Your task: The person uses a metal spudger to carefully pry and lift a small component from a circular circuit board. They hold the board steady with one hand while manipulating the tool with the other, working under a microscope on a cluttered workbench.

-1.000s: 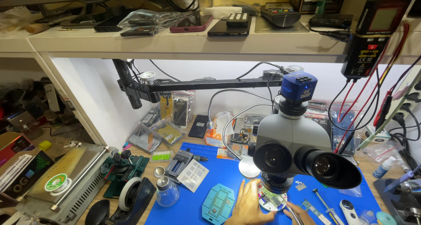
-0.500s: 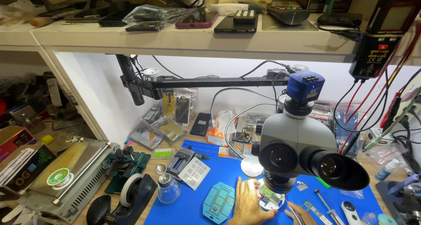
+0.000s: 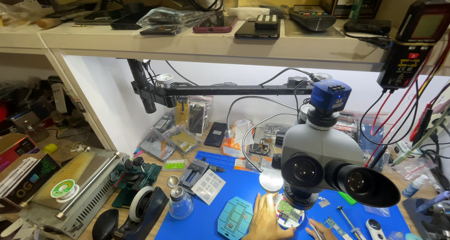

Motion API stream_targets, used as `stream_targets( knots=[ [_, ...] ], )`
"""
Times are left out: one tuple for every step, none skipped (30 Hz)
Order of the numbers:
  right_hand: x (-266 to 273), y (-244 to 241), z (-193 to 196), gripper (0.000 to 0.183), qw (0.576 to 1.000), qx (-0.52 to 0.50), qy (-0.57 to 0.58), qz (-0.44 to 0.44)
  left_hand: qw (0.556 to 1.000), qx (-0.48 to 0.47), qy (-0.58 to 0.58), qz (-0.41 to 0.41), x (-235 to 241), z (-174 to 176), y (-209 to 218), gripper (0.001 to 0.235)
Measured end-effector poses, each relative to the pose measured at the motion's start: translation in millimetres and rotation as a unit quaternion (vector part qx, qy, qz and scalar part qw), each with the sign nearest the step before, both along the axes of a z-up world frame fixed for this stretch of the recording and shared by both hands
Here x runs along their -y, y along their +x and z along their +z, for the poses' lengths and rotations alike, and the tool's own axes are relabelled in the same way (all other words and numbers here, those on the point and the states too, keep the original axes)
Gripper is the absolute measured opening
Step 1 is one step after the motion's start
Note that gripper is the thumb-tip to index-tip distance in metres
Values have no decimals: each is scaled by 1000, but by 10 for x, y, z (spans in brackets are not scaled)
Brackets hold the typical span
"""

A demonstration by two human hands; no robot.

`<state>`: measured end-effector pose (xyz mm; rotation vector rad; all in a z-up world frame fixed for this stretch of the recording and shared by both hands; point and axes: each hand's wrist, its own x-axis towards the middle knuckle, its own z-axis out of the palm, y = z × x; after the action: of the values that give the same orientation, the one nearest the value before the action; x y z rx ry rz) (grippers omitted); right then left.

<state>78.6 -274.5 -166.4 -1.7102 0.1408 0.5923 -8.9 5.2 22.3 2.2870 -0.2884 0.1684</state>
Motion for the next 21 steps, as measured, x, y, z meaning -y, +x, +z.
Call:
stream_targets(
  knots=[
    [-22,-58,48,84,1000,5,18,-18,1000,-26,4,2,-10,5,21,98],
    [-46,-118,94,80,999,10,37,-36,999,-53,8,4,-22,9,40,98],
    [-22,-9,35,80,999,10,36,-35,999,-54,7,5,-22,-8,37,98],
    [1,106,-22,79,1000,-3,-27,9,998,-65,-2,12,-22,-20,41,100],
    [24,222,-77,79,994,-15,-91,53,997,-76,-10,20,-20,-32,45,103],
    [30,204,-112,79,994,-15,-91,53,997,-77,-10,20,-18,-27,34,103],
    [36,187,-146,81,999,-18,-30,26,996,-81,-16,28,-16,-21,23,103],
    [40,172,-179,84,999,-21,31,-1,995,-85,-22,37,-14,-13,13,103],
    [36,194,-183,84,999,-21,31,0,995,-85,-22,37,-11,-5,8,103],
    [31,216,-188,93,998,-42,51,-8,995,-87,-19,38,-6,2,2,103],
    [27,239,-194,102,995,-62,71,-15,995,-89,-16,40,-1,8,-2,102],
    [69,250,-367,102,995,-63,71,-15,995,-90,-15,40,-1,30,-12,102],
    [111,261,-540,93,994,-18,106,-25,994,-98,-12,43,1,52,-22,103],
    [158,268,-712,85,989,26,141,-36,993,-106,-8,45,5,75,-30,103],
    [181,344,-851,85,989,25,142,-37,993,-107,-8,45,1,58,-28,103],
    [207,424,-988,84,988,28,143,-48,994,-97,-10,40,-2,41,-23,104],
    [233,504,-1125,82,987,30,145,-60,996,-86,-13,36,-5,25,-19,105],
    [215,451,-1041,82,987,30,145,-60,996,-86,-12,35,-3,8,-25,105],
    [196,399,-957,77,991,46,116,-53,999,-39,-4,8,-3,-10,-31,107],
    [177,347,-873,73,993,62,88,-46,1000,8,4,-19,-2,-28,-37,109],
    [172,368,-855,73,993,62,88,-47,1000,8,4,-20,-9,41,-51,109]
  ],
)
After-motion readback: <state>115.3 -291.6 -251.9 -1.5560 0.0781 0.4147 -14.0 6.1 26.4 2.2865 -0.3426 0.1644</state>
